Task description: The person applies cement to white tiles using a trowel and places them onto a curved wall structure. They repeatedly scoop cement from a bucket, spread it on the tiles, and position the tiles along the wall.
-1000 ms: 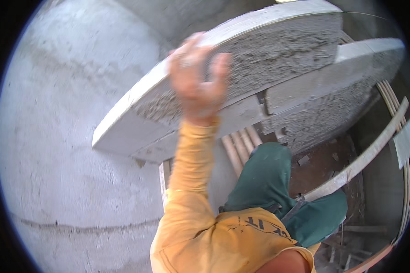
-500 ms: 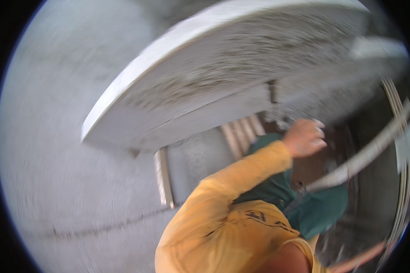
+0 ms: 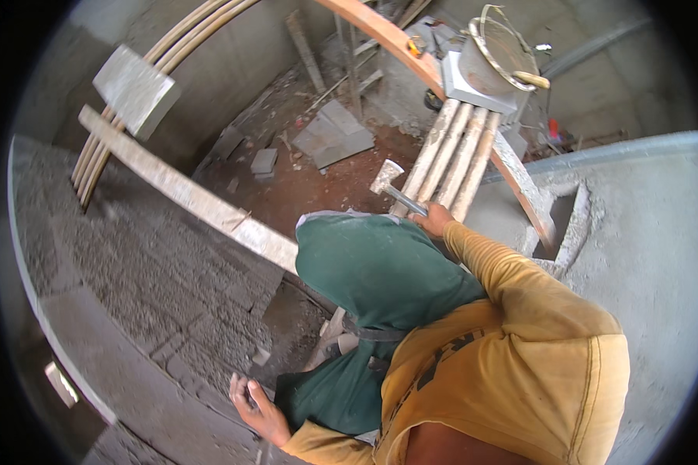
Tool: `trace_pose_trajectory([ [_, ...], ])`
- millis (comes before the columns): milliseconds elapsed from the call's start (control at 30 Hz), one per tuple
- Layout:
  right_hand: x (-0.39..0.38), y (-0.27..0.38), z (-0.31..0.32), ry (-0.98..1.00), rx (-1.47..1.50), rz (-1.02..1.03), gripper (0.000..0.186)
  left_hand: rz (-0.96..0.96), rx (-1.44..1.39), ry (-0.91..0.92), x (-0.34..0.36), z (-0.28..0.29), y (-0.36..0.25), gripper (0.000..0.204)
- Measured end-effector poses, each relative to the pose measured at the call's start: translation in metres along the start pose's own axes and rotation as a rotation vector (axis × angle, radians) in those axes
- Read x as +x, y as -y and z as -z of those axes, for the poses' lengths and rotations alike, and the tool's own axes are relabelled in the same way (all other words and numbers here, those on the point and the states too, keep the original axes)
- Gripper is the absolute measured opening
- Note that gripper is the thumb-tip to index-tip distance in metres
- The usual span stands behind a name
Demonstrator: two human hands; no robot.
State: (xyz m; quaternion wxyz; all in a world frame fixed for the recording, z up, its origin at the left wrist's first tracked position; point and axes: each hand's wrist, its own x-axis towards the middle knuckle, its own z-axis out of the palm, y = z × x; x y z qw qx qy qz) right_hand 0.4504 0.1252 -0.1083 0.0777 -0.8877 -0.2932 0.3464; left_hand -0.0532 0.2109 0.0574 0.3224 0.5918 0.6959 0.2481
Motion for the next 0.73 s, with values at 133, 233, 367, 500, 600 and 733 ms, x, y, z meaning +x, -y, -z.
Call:
trace_pose_trajectory([
  [133,-0.018,-0.051,0.006,-0.081,-0.003,-0.141,0.053,-0.101,0.029,0.103,0.014,-0.012,-0.019,0.028],
  [233,-0.033,-0.092,0.004,-0.129,-0.015,-0.239,0.054,-0.104,-0.063,0.139,0.02,-0.019,-0.022,0.028],
  [367,-0.048,-0.125,0.002,-0.096,-0.024,-0.31,0.055,-0.166,-0.048,0.186,0.027,-0.02,-0.028,0.028],
  [500,-0.054,-0.133,-0.012,-0.122,-0.066,-0.352,0.055,-0.034,0.01,0.168,0.022,-0.01,-0.041,0.034],
  [600,-0.059,-0.131,-0.01,-0.096,-0.109,-0.375,0.055,-0.067,0.0,0.186,0.021,-0.011,-0.039,0.034],
  [733,-0.052,-0.104,-0.006,0.094,-0.159,-0.429,0.057,-0.18,-0.031,0.166,0.031,-0.014,-0.029,0.029],
])
